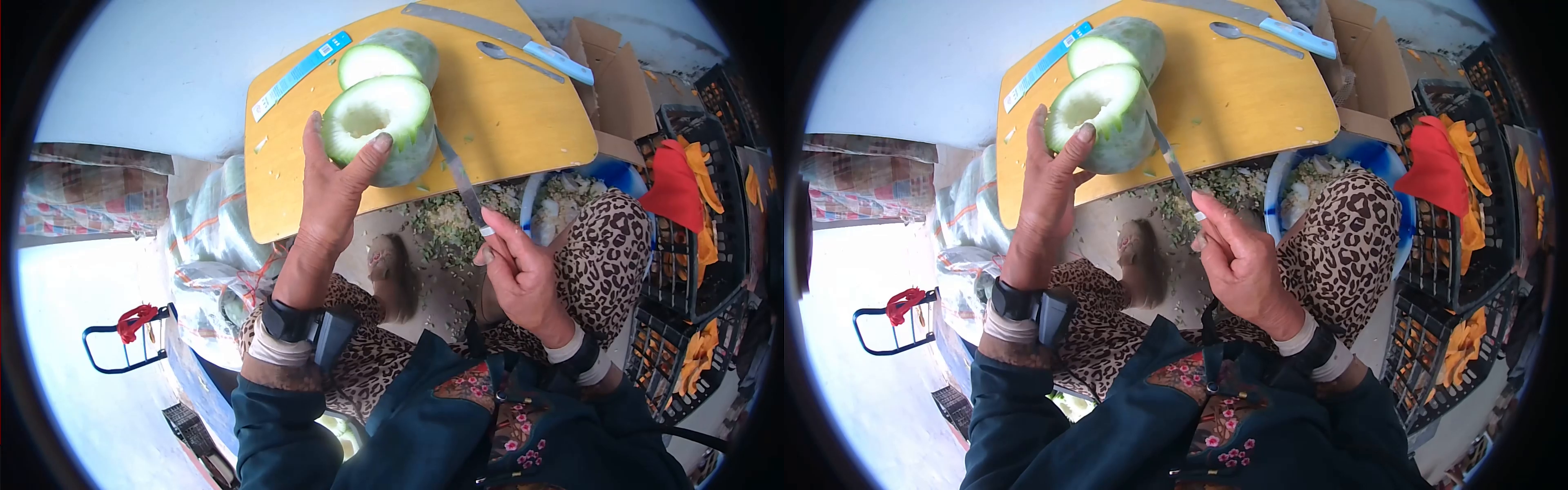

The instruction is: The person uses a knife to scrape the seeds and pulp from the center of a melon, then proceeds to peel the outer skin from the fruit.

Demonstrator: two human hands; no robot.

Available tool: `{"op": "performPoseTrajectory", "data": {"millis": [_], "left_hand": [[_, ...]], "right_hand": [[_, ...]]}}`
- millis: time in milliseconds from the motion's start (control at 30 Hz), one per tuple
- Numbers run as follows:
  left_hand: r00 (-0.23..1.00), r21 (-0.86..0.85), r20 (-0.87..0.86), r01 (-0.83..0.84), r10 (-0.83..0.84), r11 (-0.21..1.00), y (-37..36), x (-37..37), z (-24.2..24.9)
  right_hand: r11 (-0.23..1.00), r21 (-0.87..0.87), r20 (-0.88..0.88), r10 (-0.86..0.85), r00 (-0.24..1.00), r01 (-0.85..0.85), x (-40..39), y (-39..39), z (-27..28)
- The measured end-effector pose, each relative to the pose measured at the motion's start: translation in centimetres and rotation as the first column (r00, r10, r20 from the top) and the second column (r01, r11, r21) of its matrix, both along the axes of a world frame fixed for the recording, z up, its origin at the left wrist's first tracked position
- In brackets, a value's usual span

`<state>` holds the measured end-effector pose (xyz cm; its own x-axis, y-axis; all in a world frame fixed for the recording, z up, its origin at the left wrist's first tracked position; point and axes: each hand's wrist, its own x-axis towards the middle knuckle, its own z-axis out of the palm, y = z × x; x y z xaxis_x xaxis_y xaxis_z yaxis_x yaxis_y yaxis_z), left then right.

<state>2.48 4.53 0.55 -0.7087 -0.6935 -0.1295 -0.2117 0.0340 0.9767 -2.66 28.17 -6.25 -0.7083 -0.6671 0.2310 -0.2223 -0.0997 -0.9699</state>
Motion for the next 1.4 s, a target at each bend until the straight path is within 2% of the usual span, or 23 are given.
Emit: {"op": "performPoseTrajectory", "data": {"millis": [267, 433, 567, 767, 967, 1067, 1133, 1233, 1333, 1400], "left_hand": [[0.997, 0.033, -0.074, 0.031, -0.028, 0.999, -0.5, 0.8, -0.1], [0.997, 0.164, -0.075, 0.017, -0.005, 0.986, 0.8, 1.1, 0.2], [0.996, 0.248, -0.084, 0.055, -0.035, 0.967, 0.7, 1.1, 0.1], [0.995, 0.209, -0.046, 0.095, -0.087, 0.973, 0.9, 0.8, 0.4], [0.997, 0.237, -0.063, 0.049, -0.035, 0.970, 1.3, 0.4, 0.3], [0.994, 0.317, -0.108, 0.027, 0.007, 0.948, 0.7, 0.7, -0.4], [0.991, 0.330, -0.133, 0.021, 0.025, 0.944, 0.6, 0.8, -0.7], [0.982, 0.368, -0.185, 0.024, 0.048, 0.929, 0.4, 1.1, -0.9], [0.969, 0.388, -0.238, 0.034, 0.065, 0.921, 0.2, 1.2, -1.4], [0.965, 0.386, -0.252, 0.028, 0.076, 0.922, 0.2, 1.3, -1.7]], "right_hand": [[0.999, -0.021, -0.035, 0.033, 0.999, -0.034, 0.4, 0.3, 0.3], [1.000, -0.023, -0.059, 0.015, 0.998, -0.016, 0.8, 0.7, 1.0], [0.999, 0.043, -0.114, -0.003, 0.994, 0.008, 0.7, 1.2, 1.8], [0.998, 0.058, -0.121, -0.016, 0.992, 0.023, 0.4, 0.9, 2.3], [0.997, 0.066, -0.097, -0.034, 0.995, 0.041, 0.3, 1.1, 2.2], [0.994, 0.108, -0.125, -0.017, 0.992, 0.031, 0.4, 1.2, 2.3], [0.987, 0.161, -0.153, 0.010, 0.988, 0.014, 0.5, 1.2, 2.5], [0.978, 0.182, -0.236, 0.141, 0.961, -0.099, 0.7, 1.5, 3.5], [0.994, 0.094, -0.286, 0.087, 0.954, -0.063, 1.3, 1.5, 3.7], [0.994, 0.112, -0.255, 0.047, 0.966, -0.019, 1.3, 1.8, 4.4]]}}
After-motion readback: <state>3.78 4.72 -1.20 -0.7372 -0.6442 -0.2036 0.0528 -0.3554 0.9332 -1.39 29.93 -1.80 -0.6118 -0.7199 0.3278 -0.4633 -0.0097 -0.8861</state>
